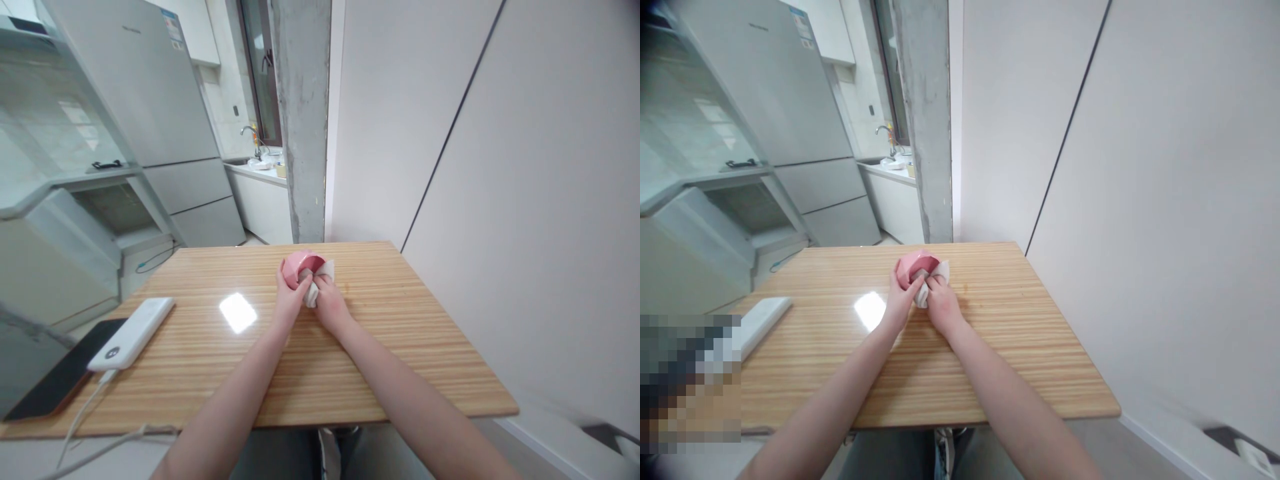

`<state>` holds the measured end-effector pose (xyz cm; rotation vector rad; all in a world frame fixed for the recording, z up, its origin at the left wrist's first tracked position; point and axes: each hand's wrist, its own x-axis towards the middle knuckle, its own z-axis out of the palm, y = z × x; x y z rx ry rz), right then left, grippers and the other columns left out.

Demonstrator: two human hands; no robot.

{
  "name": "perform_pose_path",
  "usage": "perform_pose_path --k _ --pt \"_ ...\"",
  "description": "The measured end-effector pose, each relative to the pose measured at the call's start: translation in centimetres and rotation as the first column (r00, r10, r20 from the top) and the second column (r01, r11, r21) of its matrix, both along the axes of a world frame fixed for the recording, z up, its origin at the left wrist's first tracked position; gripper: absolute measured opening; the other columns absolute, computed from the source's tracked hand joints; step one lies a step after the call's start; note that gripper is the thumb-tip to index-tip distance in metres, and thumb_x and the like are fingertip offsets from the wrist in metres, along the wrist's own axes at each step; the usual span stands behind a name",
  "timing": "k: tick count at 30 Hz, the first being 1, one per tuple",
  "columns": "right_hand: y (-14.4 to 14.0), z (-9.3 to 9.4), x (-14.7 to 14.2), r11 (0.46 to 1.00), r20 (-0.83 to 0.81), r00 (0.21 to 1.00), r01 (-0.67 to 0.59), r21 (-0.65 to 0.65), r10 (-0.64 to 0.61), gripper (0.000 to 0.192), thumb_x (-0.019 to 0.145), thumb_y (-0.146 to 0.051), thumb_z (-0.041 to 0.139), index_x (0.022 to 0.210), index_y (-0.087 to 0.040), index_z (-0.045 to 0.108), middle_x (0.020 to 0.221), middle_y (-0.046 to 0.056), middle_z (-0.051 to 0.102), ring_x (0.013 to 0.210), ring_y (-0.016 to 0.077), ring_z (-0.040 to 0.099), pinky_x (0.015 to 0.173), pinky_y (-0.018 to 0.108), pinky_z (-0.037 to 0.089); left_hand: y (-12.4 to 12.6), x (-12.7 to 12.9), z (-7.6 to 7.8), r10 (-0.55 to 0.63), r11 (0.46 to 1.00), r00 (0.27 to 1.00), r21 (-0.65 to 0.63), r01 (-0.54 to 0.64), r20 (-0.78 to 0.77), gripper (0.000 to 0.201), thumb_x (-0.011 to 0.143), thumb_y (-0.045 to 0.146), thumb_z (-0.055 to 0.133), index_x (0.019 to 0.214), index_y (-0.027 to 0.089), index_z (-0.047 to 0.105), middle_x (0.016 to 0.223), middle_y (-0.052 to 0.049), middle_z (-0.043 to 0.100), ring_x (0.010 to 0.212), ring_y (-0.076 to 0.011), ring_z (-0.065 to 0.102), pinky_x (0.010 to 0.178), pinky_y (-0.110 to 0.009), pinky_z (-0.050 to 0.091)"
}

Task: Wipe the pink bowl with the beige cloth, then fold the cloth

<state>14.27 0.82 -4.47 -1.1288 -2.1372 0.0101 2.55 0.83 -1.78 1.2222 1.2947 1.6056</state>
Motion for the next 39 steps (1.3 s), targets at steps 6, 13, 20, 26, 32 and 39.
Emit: perform_pose_path --k 6,13,20,26,32,39 --pt "0.5 0.0 0.5 0.99 0.029 0.992 -0.122 -0.071 0.124 0.022 0.081 -0.009 0.054 0.1 -0.015 0.064 0.101 0.008 0.061 0.101 0.0196 0.048 0.087 0.031 0.045 0.9 -0.8 -0.7 0.027 0.996 0.993 -0.083 -0.037 -0.118 0.05 0.07 0.037 0.067 0.113 0.015 0.051 0.105 -0.01 0.063 0.1 -0.0224 0.06 0.09 -0.037 0.047" --pt "0.2 1.6 2.1 0.981 0.073 0.978 -0.192 -0.04 0.194 0.018 0.083 -0.012 0.057 0.096 -0.019 0.067 0.102 0.006 0.064 0.104 0.018 0.049 0.088 0.032 0.043 1.2 -1.9 -0.3 0.004 1.0 0.967 0.004 -0.003 -0.255 0.039 0.072 0.032 0.06 0.107 0.016 0.054 0.098 -0.007 0.064 0.092 -0.022 0.062 0.085 -0.037 0.049" --pt "-0.8 2.0 1.0 0.995 0.152 0.984 -0.09 -0.051 0.097 0.017 0.086 -0.013 0.053 0.093 -0.02 0.066 0.106 0.005 0.064 0.106 0.0193 0.048 0.084 0.034 0.042 0.9 -2.2 0.4 0.057 0.998 0.962 -0.023 -0.066 -0.268 0.033 0.068 0.025 0.059 0.1 0.017 0.057 0.093 -0.006 0.064 0.089 -0.0215 0.061 0.085 -0.036 0.048" --pt "-0.7 1.2 0.3 0.988 0.113 0.982 -0.145 -0.047 0.149 0.02 0.082 -0.01 0.053 0.1 -0.016 0.062 0.103 0.008 0.062 0.102 0.0194 0.048 0.085 0.031 0.043 0.6 -1.9 0.3 0.086 0.995 0.976 -0.023 -0.093 -0.201 0.069 0.07 0.035 0.066 0.13 0.016 0.039 0.124 -0.013 0.054 0.114 -0.022 0.054 0.099 -0.035 0.04" --pt "-0.4 1.4 0.8 0.995 0.012 0.995 -0.095 -0.043 0.096 0.014 0.084 -0.009 0.05 0.089 -0.016 0.062 0.091 0.008 0.062 0.094 0.0195 0.049 0.082 0.032 0.044 1.0 -0.7 -1.7 -0.093 0.992 0.995 -0.09 0.09 -0.022 0.087 0.073 0.044 0.065 0.143 0.019 0.021 0.138 -0.016 0.044 0.119 -0.0216 0.052 0.098 -0.034 0.043" --pt "-0.2 2.1 1.6 0.985 0.058 0.985 -0.158 -0.064 0.161 0.013 0.073 -0.01 0.063 0.084 -0.017 0.062 0.09 0.006 0.061 0.092 0.018 0.051 0.08 0.03 0.042 1.5 -2.6 -0.4 -0.036 0.991 0.998 -0.131 0.029 -0.048 0.069 0.071 0.032 0.067 0.133 0.017 0.042 0.106 -0.01 0.064 0.095 -0.02 0.063 0.087 -0.035 0.05"
